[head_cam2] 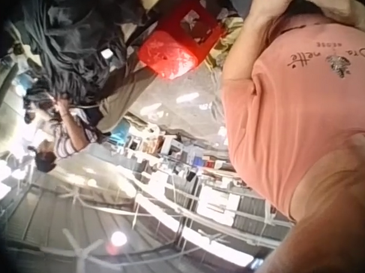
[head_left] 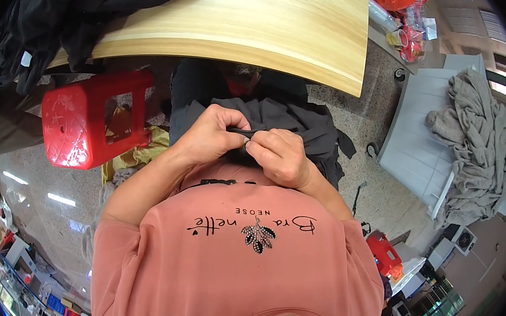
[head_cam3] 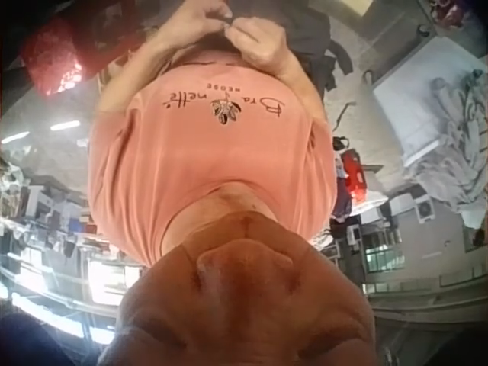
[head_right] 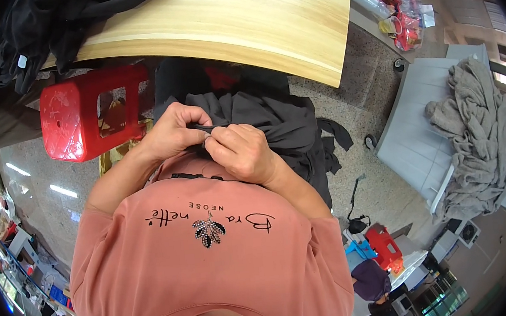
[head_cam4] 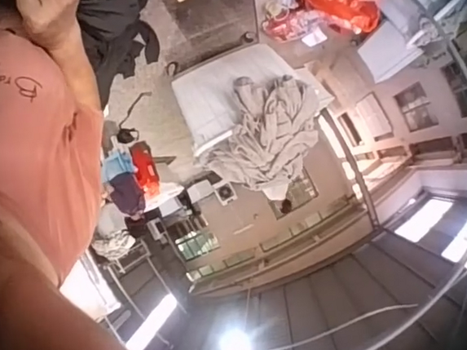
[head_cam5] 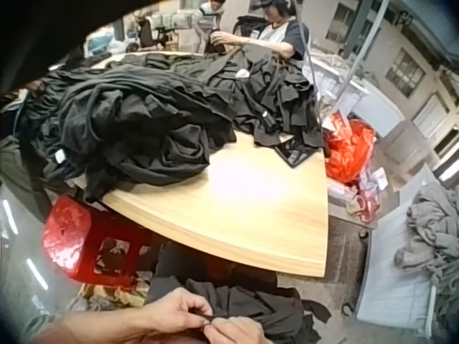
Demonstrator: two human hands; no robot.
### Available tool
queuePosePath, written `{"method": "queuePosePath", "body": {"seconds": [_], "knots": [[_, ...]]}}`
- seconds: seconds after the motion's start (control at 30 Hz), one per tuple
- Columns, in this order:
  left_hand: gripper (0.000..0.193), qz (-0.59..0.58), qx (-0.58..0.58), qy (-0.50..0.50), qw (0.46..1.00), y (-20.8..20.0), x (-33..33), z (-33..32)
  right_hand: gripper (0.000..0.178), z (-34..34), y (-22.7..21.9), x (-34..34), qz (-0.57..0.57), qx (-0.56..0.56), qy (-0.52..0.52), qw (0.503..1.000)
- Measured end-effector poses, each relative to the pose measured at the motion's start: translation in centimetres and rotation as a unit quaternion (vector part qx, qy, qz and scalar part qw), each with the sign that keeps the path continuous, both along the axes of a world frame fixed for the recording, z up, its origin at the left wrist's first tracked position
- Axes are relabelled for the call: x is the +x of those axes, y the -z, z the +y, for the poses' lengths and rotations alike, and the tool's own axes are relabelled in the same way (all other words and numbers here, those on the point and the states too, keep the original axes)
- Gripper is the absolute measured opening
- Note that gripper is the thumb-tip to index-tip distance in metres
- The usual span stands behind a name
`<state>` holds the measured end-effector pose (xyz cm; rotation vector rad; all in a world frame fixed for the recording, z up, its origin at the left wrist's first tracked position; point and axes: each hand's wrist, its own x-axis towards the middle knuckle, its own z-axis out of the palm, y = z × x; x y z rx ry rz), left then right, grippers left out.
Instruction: Inspecting and handling black garments on a factory workbench.
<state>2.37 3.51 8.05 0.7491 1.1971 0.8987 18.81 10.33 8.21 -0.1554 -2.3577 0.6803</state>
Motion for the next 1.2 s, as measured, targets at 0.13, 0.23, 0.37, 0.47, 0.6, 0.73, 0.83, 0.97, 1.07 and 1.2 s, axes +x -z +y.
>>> {"method": "queuePosePath", "body": {"seconds": [0.13, 0.23, 0.37, 0.47, 0.6, 0.73, 0.83, 0.97, 1.07, 1.2], "knots": [[0.003, -0.067, -0.031, -0.016, 0.997, 0.4, -0.5, -0.2, 0.015, 0.1, 0.4, 0.1, -0.009, -0.012, 0.013, 1.000], [0.005, -0.100, -0.042, -0.029, 0.994, 0.6, -0.5, -0.4, 0.018, 0.0, 0.8, -0.2, -0.005, -0.031, 0.018, 0.999], [0.005, -0.101, -0.024, -0.059, 0.993, 0.8, -0.5, -0.6, 0.017, -0.2, 1.0, -0.4, -0.025, -0.090, 0.026, 0.995], [0.006, -0.084, -0.004, -0.064, 0.994, 0.9, -0.4, -0.9, 0.016, -0.3, 0.9, -0.4, -0.036, -0.145, 0.038, 0.988], [0.006, -0.042, 0.009, -0.074, 0.996, 1.0, -0.2, -1.1, 0.017, -0.1, 0.6, -0.3, -0.083, -0.262, 0.053, 0.960], [0.005, 0.020, 0.023, -0.059, 0.998, 1.1, 0.2, -1.3, 0.017, 0.1, 0.6, -0.3, -0.111, -0.335, 0.030, 0.935], [0.005, 0.112, 0.031, -0.069, 0.991, 1.1, 0.5, -1.7, 0.016, 0.1, 0.6, -0.5, -0.137, -0.364, 0.046, 0.920], [0.009, 0.179, 0.095, -0.095, 0.975, 1.4, 0.9, -2.1, 0.016, 0.5, 0.8, -0.7, -0.177, -0.496, 0.068, 0.848], [0.012, 0.218, 0.150, -0.112, 0.958, 1.7, 1.2, -2.2, 0.016, 1.0, 1.0, -0.7, -0.200, -0.445, 0.028, 0.872], [0.014, 0.249, 0.200, -0.132, 0.939, 1.9, 1.2, -2.0, 0.013, 0.9, 1.1, -0.7, -0.211, -0.394, 0.048, 0.894]]}}
